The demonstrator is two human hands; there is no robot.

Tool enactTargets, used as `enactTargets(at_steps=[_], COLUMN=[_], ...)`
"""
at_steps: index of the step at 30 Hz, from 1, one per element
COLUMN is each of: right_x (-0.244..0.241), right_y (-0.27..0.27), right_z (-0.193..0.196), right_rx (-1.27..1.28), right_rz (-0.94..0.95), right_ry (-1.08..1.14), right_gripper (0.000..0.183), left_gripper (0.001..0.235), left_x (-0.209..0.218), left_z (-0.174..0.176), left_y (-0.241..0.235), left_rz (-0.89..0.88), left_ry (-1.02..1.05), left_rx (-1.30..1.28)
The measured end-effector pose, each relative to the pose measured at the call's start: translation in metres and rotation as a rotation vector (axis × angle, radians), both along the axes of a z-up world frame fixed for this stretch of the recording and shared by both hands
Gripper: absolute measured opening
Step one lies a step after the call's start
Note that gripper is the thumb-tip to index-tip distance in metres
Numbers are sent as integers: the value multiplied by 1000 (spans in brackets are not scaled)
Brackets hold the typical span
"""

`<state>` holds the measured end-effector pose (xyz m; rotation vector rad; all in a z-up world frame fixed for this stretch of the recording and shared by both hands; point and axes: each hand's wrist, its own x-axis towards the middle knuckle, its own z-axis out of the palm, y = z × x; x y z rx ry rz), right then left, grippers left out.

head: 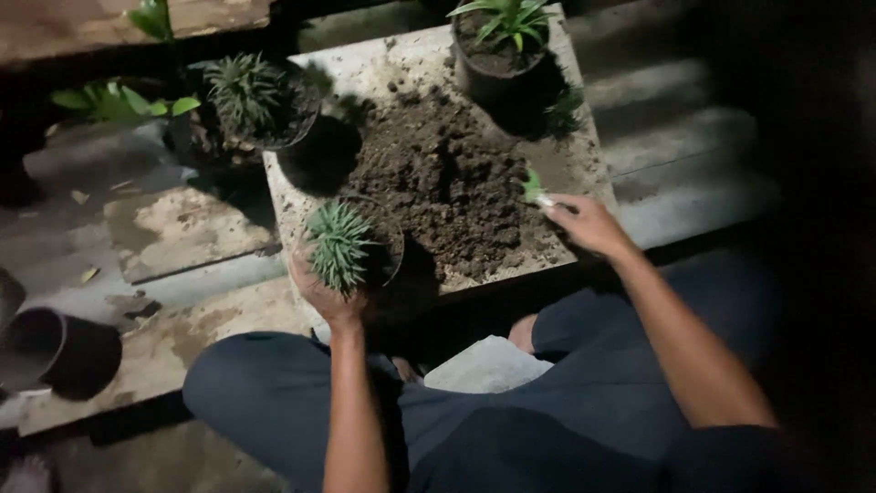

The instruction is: A person is planting a succulent into a small plastic pot using a hand trowel and soil.

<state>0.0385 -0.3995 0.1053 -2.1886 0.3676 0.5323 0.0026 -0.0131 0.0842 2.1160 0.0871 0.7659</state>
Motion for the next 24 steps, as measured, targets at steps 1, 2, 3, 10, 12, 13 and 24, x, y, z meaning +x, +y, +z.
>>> enactTargets(at_steps=[1,2,3,10,12,13,24], right_x=[-1,4,8,3,1,0,3], right_y=[-7,-15,-23,-3,0,2,6], right_z=[1,-16,-33,-4,2,6,2], right_rx=[-2,-1,27,-46,-34,-23,-58], right_rz=[14,17,40,79,45,10,44], right_ry=[9,12,15,113,131,147,125], right_gripper=[49,49,48,64,63,62,64], left_gripper=[30,30,28,92,113,133,27], left_x=[2,6,10,8,-13,-23,-68], left_z=[8,3,-1,-14,-9,-7,4], left_y=[0,5,9,31,20,15,-31], left_rz=[-32,-29,-66,-104,-54,-5,246], left_ry=[8,11,2,-3,57,114,507], left_rx=[-37,-36,-87,143,108,70,-675])
